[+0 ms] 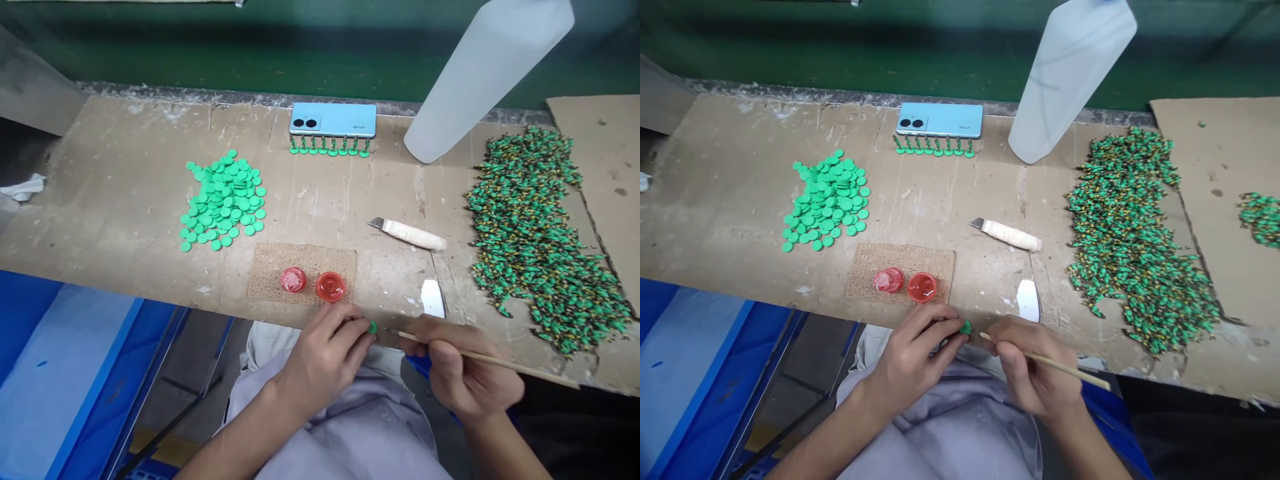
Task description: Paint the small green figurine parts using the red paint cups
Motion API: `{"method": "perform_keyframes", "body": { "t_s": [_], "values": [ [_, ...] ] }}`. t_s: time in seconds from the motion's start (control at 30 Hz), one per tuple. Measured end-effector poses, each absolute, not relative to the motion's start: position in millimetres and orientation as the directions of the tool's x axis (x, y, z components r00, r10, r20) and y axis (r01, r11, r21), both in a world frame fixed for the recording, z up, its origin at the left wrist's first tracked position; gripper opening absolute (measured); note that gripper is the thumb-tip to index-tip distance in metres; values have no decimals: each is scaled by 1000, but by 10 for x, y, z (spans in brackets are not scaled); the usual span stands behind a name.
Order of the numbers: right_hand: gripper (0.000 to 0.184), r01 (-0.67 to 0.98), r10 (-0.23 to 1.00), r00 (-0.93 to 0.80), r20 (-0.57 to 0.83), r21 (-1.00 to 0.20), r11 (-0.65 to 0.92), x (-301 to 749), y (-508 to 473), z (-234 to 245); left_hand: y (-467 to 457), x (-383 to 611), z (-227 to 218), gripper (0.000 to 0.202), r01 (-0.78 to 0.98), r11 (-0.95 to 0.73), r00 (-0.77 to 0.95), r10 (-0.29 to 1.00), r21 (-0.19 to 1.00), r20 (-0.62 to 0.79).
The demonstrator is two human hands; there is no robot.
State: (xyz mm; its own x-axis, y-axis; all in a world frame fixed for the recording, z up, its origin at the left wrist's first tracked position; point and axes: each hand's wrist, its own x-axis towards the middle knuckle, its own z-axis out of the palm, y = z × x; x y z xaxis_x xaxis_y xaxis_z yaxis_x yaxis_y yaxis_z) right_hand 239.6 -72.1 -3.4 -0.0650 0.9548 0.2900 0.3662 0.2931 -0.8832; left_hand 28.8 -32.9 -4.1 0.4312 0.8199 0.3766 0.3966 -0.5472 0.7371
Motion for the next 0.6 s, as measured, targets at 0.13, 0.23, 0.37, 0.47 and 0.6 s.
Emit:
{"method": "perform_keyframes", "body": {
  "t_s": [0.13,0.23,0.37,0.47,0.6],
  "values": [
    [14,172,914,218,343,-935,310,2263,-568,13,-340,284,-48,9,397,-554,429,817,732,386],
    [12,187,901,214,378,-921,342,2242,-448,95,-347,284,-58,9,402,-553,426,818,730,386],
    [13,397,892,-108,438,-804,443,2135,-213,247,-342,281,-64,8,400,-548,421,822,735,384],
    [11,507,874,-193,446,-717,478,1976,7,363,-336,279,-64,6,390,-539,424,825,746,374],
    [17,538,843,-285,457,-652,535,1836,209,428,-334,282,-75,8,390,-551,423,819,738,388]
  ]
}}
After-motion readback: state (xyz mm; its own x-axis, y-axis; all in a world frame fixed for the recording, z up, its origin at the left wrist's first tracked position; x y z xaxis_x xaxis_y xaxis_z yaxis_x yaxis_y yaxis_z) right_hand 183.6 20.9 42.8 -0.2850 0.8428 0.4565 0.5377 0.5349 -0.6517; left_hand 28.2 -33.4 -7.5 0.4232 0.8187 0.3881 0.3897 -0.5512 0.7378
